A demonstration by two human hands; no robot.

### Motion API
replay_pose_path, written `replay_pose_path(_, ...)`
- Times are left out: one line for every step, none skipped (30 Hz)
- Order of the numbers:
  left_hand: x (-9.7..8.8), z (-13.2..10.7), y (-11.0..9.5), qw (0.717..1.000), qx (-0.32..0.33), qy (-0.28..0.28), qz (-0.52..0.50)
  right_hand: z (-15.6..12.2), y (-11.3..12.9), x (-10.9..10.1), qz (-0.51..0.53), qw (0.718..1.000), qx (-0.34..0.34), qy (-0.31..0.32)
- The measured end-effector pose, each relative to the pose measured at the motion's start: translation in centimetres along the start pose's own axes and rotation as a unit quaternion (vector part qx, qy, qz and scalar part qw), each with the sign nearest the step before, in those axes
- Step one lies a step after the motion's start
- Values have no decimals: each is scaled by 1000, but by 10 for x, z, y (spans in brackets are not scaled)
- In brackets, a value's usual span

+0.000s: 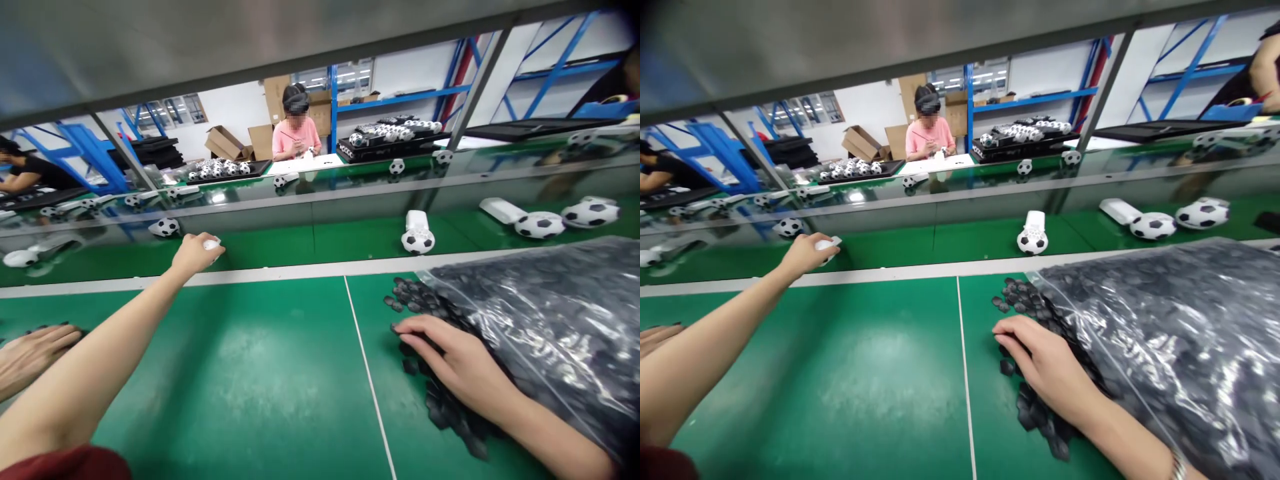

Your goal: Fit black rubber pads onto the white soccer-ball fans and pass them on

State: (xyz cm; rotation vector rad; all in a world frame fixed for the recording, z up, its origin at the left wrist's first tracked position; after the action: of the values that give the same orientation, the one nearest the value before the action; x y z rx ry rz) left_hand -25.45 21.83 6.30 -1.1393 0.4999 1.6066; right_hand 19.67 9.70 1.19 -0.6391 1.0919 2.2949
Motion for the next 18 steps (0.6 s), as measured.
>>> replay_pose_path(-10,-18,-11,1000,18,14,-4,0,3,1,8,1000,0,5)
replay_pose_path(-20,-38,-22,999,39,29,-5,-1,6,1,17,1000,-1,9)
replay_pose_path(-29,-60,-36,996,74,41,-5,-1,9,2,28,1000,-4,12)
replay_pose_path(-38,-83,-49,993,111,50,-6,-1,13,1,39,999,-8,11)
replay_pose_path(-45,-106,-59,989,134,57,-7,-2,17,1,52,998,-14,9)
replay_pose_path(-48,-130,-71,982,168,84,-14,-2,21,0,66,998,-20,6)
replay_pose_path(-51,-151,-80,975,194,105,-18,-2,24,0,81,996,-25,3)
replay_pose_path(-49,-171,-87,965,220,139,-26,-2,28,-1,96,995,-28,2)
replay_pose_path(-46,-189,-94,951,248,181,-37,-2,30,-2,110,994,-27,-3)
replay_pose_path(-42,-204,-100,934,275,225,-48,-2,30,-3,123,992,-20,-7)
replay_pose_path(-37,-216,-105,915,303,261,-54,-2,29,-3,137,990,-5,-11)
replay_pose_path(-35,-224,-109,898,335,279,-54,-2,27,-3,154,988,18,-13)
replay_pose_path(-34,-226,-114,885,373,275,-47,-2,23,-1,171,984,46,-12)
replay_pose_path(-34,-224,-119,874,415,252,-33,-3,18,1,189,979,76,-7)
replay_pose_path(-35,-221,-126,861,458,220,-20,-4,14,3,206,973,104,0)
replay_pose_path(-36,-219,-133,846,498,192,-12,-5,11,6,222,967,126,7)
replay_pose_path(-36,-218,-140,829,530,177,-13,-5,9,8,234,962,141,13)
replay_pose_path(-35,-218,-147,816,550,177,-19,-6,8,10,243,958,150,18)
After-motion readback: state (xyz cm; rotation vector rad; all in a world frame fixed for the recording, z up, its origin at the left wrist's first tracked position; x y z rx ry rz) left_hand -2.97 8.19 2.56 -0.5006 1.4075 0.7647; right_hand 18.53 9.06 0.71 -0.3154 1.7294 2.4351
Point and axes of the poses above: each hand's wrist, its own z-axis towards the middle knuckle, its own x-axis out of the palm, y = z × x, the point moved 9 cm from there along z, towards the middle knuckle, and after that the axes turned 15 degrees about -y, right-handed, at the moved point
